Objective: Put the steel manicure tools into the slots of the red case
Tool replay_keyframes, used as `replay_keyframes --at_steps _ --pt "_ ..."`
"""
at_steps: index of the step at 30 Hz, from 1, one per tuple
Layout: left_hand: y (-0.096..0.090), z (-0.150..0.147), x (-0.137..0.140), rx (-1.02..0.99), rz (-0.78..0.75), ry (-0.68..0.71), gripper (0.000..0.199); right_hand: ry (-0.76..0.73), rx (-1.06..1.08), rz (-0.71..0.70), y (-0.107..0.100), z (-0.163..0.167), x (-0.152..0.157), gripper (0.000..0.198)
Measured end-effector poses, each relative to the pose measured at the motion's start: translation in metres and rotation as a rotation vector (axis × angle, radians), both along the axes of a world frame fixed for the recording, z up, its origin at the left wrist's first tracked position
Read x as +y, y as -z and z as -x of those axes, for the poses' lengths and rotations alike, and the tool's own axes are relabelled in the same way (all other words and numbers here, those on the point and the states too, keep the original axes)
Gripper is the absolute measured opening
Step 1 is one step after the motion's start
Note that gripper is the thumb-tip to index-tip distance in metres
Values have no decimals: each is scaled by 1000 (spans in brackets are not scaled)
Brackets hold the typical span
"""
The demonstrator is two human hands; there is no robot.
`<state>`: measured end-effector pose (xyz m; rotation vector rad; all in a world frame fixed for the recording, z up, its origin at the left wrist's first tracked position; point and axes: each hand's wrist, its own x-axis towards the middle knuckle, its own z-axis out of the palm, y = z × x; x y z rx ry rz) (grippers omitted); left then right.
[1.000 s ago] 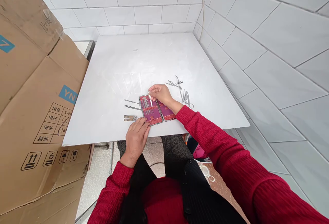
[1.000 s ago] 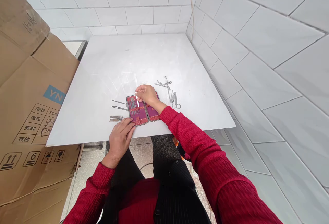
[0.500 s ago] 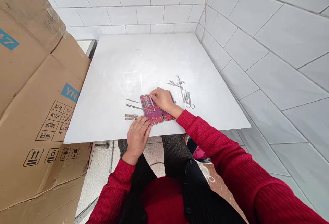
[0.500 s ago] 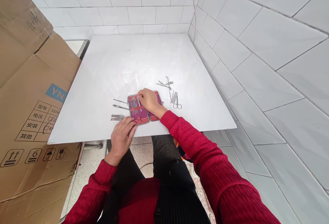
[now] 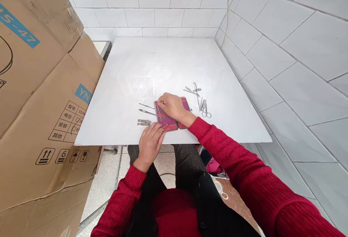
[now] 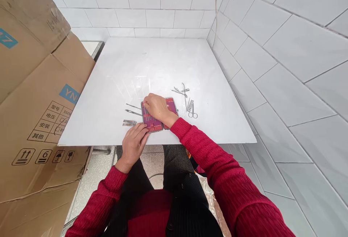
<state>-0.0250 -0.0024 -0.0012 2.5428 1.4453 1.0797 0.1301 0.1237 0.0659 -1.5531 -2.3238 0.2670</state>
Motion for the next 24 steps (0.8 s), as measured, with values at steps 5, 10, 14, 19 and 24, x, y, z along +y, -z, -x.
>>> replay_keyframes --at_steps 5,10,14,19,24 --pt "1 0 -1 4 -34 3 17 -71 -281 129 -17 42 16 22" --pt "3 0 -1 1 -53 -5 17 -94 -425 179 -22 73 29 23" --pt "3 0 -1 -7 -53 0 17 -117 -475 215 -23 87 34 30" --pt "1 1 -2 -3 -41 0 17 -126 -447 239 -20 91 38 32" --pt "1 1 -2 -3 -36 2 17 -109 -228 294 -19 71 42 11"
